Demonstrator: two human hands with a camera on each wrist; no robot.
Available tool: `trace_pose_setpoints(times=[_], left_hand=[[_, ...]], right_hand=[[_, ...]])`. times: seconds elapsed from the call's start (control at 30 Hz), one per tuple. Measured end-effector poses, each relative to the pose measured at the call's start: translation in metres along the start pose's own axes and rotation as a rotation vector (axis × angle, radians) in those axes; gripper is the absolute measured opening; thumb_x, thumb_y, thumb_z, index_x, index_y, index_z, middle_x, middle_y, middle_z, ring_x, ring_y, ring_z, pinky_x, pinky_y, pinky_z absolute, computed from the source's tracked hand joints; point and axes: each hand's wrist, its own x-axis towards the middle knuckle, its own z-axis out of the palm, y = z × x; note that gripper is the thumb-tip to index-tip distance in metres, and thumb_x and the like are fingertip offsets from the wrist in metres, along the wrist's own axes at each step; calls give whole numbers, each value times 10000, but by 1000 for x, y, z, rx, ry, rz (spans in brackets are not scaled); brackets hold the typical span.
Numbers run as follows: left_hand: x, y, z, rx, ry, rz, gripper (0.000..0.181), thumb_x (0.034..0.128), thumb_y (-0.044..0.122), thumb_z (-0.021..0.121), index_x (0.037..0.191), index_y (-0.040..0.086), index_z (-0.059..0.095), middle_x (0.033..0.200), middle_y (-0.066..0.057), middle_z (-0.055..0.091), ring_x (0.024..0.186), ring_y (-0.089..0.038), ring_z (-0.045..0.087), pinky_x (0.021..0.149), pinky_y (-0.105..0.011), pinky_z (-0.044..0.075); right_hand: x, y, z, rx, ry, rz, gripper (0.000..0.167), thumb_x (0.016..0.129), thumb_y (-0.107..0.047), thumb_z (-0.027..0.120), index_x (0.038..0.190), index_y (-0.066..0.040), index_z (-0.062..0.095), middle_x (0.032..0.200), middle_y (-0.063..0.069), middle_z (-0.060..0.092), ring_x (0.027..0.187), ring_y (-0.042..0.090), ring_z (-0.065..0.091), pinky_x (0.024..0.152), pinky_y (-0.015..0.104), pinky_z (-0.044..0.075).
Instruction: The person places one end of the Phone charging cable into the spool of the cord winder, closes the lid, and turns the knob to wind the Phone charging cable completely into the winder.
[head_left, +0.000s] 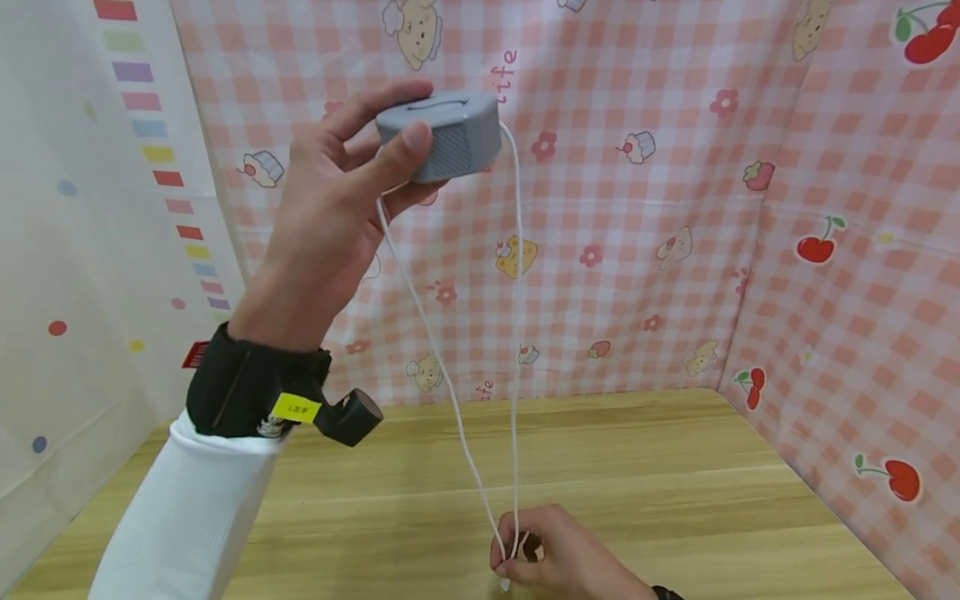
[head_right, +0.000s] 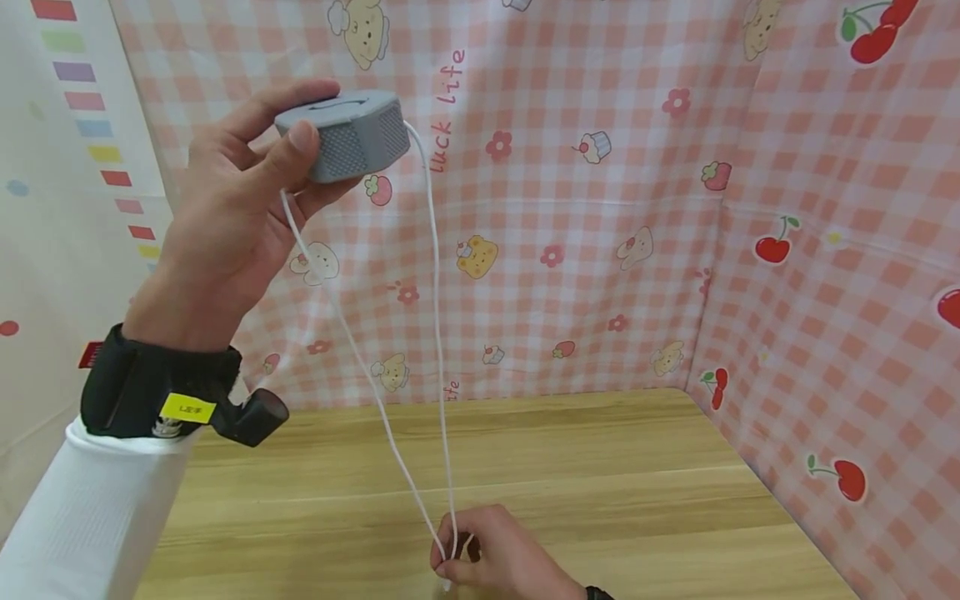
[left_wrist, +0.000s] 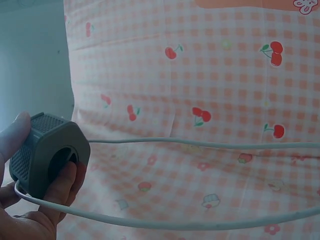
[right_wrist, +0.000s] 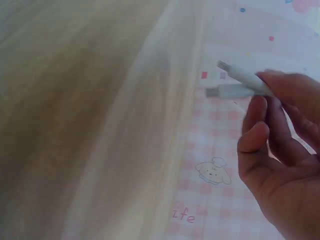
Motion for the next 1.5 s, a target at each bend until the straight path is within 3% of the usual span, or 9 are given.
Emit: trace_pose_setpoints(times=[0.2, 0.33, 0.5, 0.63, 0.83, 1.07, 1.3, 1.5], left_hand=[[0, -1, 0, -29, -4, 4, 322, 908, 21, 614, 1224, 81, 619, 1313, -167, 518, 1167, -325, 525, 867, -278, 525], [0, -1, 1, -50, -7, 10, 321, 907, 10, 611, 1221, 77, 618, 1306, -177, 528, 1164, -327, 531, 885, -282, 525], [0, -1, 1, -48, -1, 16, 325, 913, 7, 600, 1231, 75, 610, 1315, -175, 518, 1178, -325, 523, 890, -279, 527], [0, -1, 1, -35, 1, 20, 327, 919, 14, 593, 1239, 80, 605, 1315, -172, 513, 1177, -326, 517, 903, -283, 521], [0, 0, 1, -45, 3, 25, 330, 918, 3, 589, 1240, 73, 605, 1309, -171, 517, 1170, -330, 523, 925, -297, 519], [2, 2, 4, -93, 2, 19, 331, 906, -13, 603, 1232, 44, 608, 1295, -170, 528, 1136, -327, 540, 872, -273, 537], [0, 4, 4, 13, -12, 18, 344, 905, 11, 612, 1243, 73, 615, 1318, -174, 530, 1150, -316, 538, 854, -271, 512], [1, 4, 4, 70, -28, 31, 350, 900, 33, 628, 1246, 88, 620, 1306, -180, 548, 1131, -313, 557, 837, -283, 502]], right_hand=[[-3, 4, 5, 53, 38, -48, 28, 883, -93, 676, 878, -71, 659, 870, 92, 693, 781, -40, 618, 679, 212, 559], [-3, 4, 8, 20, 49, -73, 67, 856, -23, 683, 870, -85, 658, 898, 68, 648, 820, -25, 619, 686, 211, 564], [-3, 4, 7, -24, 38, -26, 75, 859, -39, 682, 857, -113, 670, 885, -2, 690, 803, -42, 630, 682, 191, 556], [-4, 4, 6, 0, 24, 10, 64, 858, -44, 686, 860, -107, 679, 888, 36, 712, 796, -16, 654, 682, 195, 557], [-5, 4, 8, 0, 36, 15, 23, 855, -76, 702, 866, -64, 686, 852, 92, 723, 759, -47, 632, 668, 189, 550], [-5, 5, 12, 27, 7, 19, 59, 850, -59, 694, 818, -105, 674, 806, 63, 711, 722, -71, 604, 633, 192, 547], [-5, 4, 14, -1, -24, -10, 45, 882, -118, 672, 837, -118, 672, 812, 36, 711, 731, -87, 593, 650, 183, 536], [-4, 2, 13, -16, -78, 4, 145, 953, -233, 592, 943, -140, 702, 886, -23, 726, 806, -81, 611, 693, 167, 525]])
